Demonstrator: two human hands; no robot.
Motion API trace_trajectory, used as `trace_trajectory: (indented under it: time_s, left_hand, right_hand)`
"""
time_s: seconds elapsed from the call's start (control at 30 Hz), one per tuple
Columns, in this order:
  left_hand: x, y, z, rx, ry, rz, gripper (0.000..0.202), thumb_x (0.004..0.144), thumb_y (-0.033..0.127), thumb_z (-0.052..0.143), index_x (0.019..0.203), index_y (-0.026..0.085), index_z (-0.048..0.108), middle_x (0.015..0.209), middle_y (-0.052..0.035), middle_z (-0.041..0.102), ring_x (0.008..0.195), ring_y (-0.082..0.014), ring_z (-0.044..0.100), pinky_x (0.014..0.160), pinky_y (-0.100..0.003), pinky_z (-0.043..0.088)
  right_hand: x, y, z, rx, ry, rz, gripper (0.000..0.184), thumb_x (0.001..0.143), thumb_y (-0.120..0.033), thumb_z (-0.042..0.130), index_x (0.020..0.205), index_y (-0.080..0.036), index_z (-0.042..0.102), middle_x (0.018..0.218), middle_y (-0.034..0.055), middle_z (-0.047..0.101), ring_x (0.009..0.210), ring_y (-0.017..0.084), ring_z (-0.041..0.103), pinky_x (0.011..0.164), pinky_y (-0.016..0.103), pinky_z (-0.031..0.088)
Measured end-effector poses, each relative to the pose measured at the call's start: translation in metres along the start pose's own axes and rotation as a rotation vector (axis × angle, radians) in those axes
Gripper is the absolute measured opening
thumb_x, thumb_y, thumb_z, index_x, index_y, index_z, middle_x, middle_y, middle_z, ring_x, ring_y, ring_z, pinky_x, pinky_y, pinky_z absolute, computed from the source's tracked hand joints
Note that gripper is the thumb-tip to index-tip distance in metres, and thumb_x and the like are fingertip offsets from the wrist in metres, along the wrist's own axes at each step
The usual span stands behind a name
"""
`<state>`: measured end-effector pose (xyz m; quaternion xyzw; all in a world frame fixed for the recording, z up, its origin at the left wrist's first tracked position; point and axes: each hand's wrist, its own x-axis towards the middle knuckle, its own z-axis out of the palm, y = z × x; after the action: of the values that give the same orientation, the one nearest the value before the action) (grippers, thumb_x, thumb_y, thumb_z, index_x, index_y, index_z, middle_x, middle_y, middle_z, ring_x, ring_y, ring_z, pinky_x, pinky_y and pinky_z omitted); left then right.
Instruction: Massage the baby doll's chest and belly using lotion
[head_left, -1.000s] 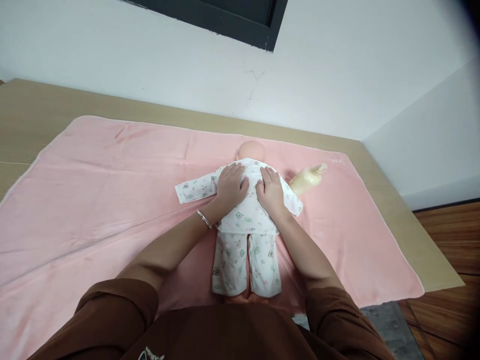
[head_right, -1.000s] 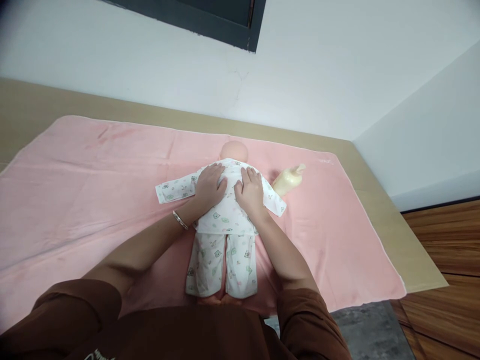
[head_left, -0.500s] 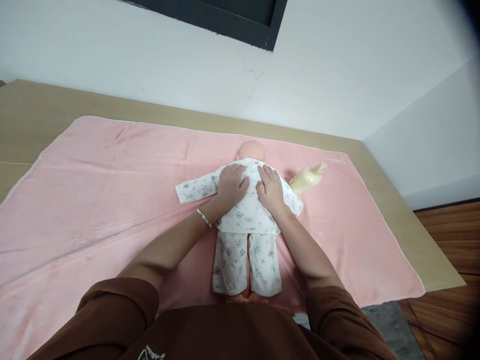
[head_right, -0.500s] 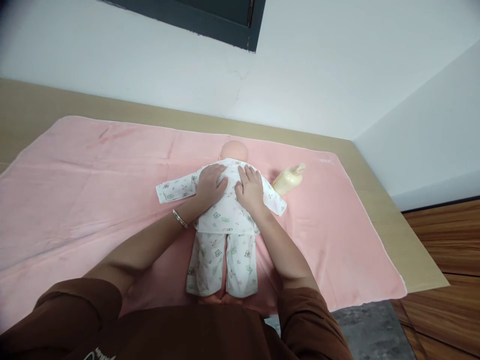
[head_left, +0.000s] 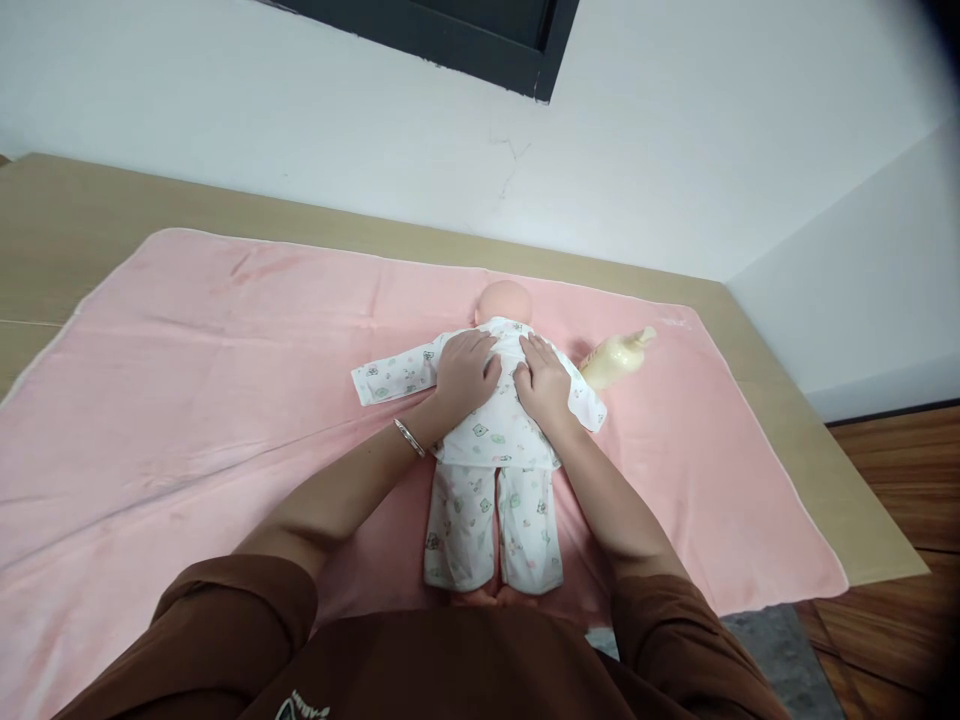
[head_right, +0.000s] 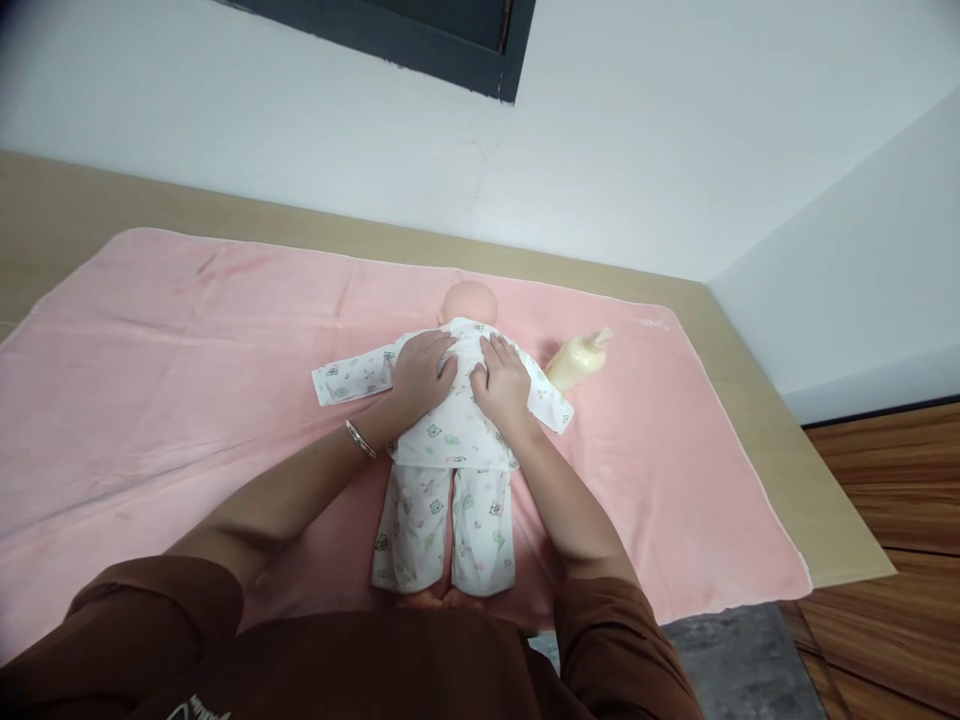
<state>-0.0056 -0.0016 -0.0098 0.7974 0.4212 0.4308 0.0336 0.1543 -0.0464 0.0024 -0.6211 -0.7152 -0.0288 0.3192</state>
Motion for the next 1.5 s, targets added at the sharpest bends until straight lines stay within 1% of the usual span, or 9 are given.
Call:
trace_trajectory:
  time_s: [0.13, 0.3, 0.4, 0.53, 0.7, 0.83, 1.03, 1.3, 1.5]
  left_hand:
    - [0.004, -0.002, -0.001, -0.021, -0.053, 0.010, 0.034, 0.088, 0.023, 0.047, 0.119, 0.017, 0.060, 0.122, -0.0098, 0.066, 0.118, -0.0257, 0.057, 0.106, -0.046, 0.040]
    - [0.003, 0.000, -0.005, 0.037, -0.026, 0.017, 0.017, 0.088, 0.023, 0.049, 0.095, 0.019, 0.065, 0.092, -0.0085, 0.069, 0.096, -0.0260, 0.061, 0.089, -0.042, 0.046]
    - [0.000, 0.002, -0.005, 0.064, -0.005, -0.010, 0.015, 0.088, 0.024, 0.049, 0.088, 0.020, 0.064, 0.086, -0.0086, 0.067, 0.091, -0.0264, 0.060, 0.085, -0.042, 0.046]
    - [0.001, 0.004, -0.006, 0.013, -0.025, -0.035, 0.021, 0.088, 0.025, 0.048, 0.101, 0.018, 0.064, 0.100, -0.0110, 0.068, 0.101, -0.0274, 0.059, 0.092, -0.043, 0.044]
    - [0.005, 0.002, -0.006, -0.009, -0.093, -0.020, 0.034, 0.088, 0.023, 0.045, 0.119, 0.016, 0.059, 0.116, -0.0117, 0.065, 0.115, -0.0280, 0.055, 0.103, -0.046, 0.040]
    - [0.006, 0.001, -0.005, -0.008, -0.098, -0.006, 0.032, 0.088, 0.021, 0.045, 0.116, 0.016, 0.060, 0.110, -0.0105, 0.067, 0.109, -0.0271, 0.057, 0.099, -0.044, 0.041]
    - [0.004, 0.003, -0.006, 0.047, -0.049, -0.035, 0.019, 0.084, 0.022, 0.051, 0.097, 0.017, 0.065, 0.092, -0.0099, 0.067, 0.095, -0.0281, 0.059, 0.088, -0.044, 0.045]
    - [0.004, 0.001, -0.004, -0.053, -0.103, -0.008, 0.037, 0.093, 0.025, 0.038, 0.124, 0.017, 0.057, 0.128, -0.0108, 0.063, 0.124, -0.0251, 0.053, 0.109, -0.047, 0.035]
    - [0.004, 0.001, -0.006, -0.055, -0.090, -0.010, 0.026, 0.094, 0.031, 0.042, 0.103, 0.019, 0.064, 0.104, -0.0101, 0.069, 0.106, -0.0256, 0.059, 0.098, -0.045, 0.042]
  right_hand:
    - [0.005, 0.004, -0.001, -0.006, -0.062, -0.078, 0.052, 0.087, -0.019, 0.039, 0.137, -0.014, 0.051, 0.145, 0.0108, 0.051, 0.138, 0.027, 0.042, 0.116, 0.054, 0.031]
    - [0.002, 0.004, 0.004, -0.005, 0.120, -0.085, 0.037, 0.086, -0.021, 0.044, 0.113, -0.016, 0.067, 0.117, 0.0110, 0.070, 0.115, 0.025, 0.062, 0.108, 0.045, 0.043]
    - [-0.003, 0.000, 0.005, -0.024, 0.189, -0.025, 0.031, 0.087, -0.024, 0.045, 0.105, -0.018, 0.070, 0.109, 0.0093, 0.073, 0.109, 0.024, 0.065, 0.102, 0.041, 0.048]
    - [-0.002, -0.005, 0.002, -0.017, 0.101, 0.047, 0.038, 0.088, -0.026, 0.045, 0.120, -0.018, 0.064, 0.123, 0.0104, 0.067, 0.120, 0.026, 0.059, 0.105, 0.044, 0.045]
    - [0.007, 0.003, -0.001, 0.010, -0.089, -0.037, 0.051, 0.088, -0.022, 0.038, 0.137, -0.015, 0.049, 0.145, 0.0118, 0.050, 0.137, 0.028, 0.041, 0.116, 0.053, 0.027]
    - [0.008, 0.006, -0.001, 0.043, -0.051, -0.076, 0.048, 0.087, -0.022, 0.040, 0.132, -0.016, 0.054, 0.131, 0.0123, 0.059, 0.124, 0.028, 0.051, 0.110, 0.049, 0.036]
    - [0.002, -0.002, 0.000, 0.074, 0.099, -0.001, 0.034, 0.087, -0.025, 0.044, 0.112, -0.017, 0.066, 0.103, 0.0110, 0.067, 0.103, 0.027, 0.057, 0.097, 0.043, 0.046]
    - [0.007, 0.006, 0.002, -0.010, -0.064, -0.037, 0.050, 0.088, -0.022, 0.039, 0.136, -0.015, 0.050, 0.143, 0.0117, 0.051, 0.135, 0.028, 0.042, 0.115, 0.052, 0.029]
    - [0.006, 0.006, 0.002, 0.113, 0.034, -0.072, 0.039, 0.086, -0.023, 0.042, 0.119, -0.018, 0.062, 0.123, 0.0110, 0.065, 0.119, 0.026, 0.055, 0.107, 0.047, 0.039]
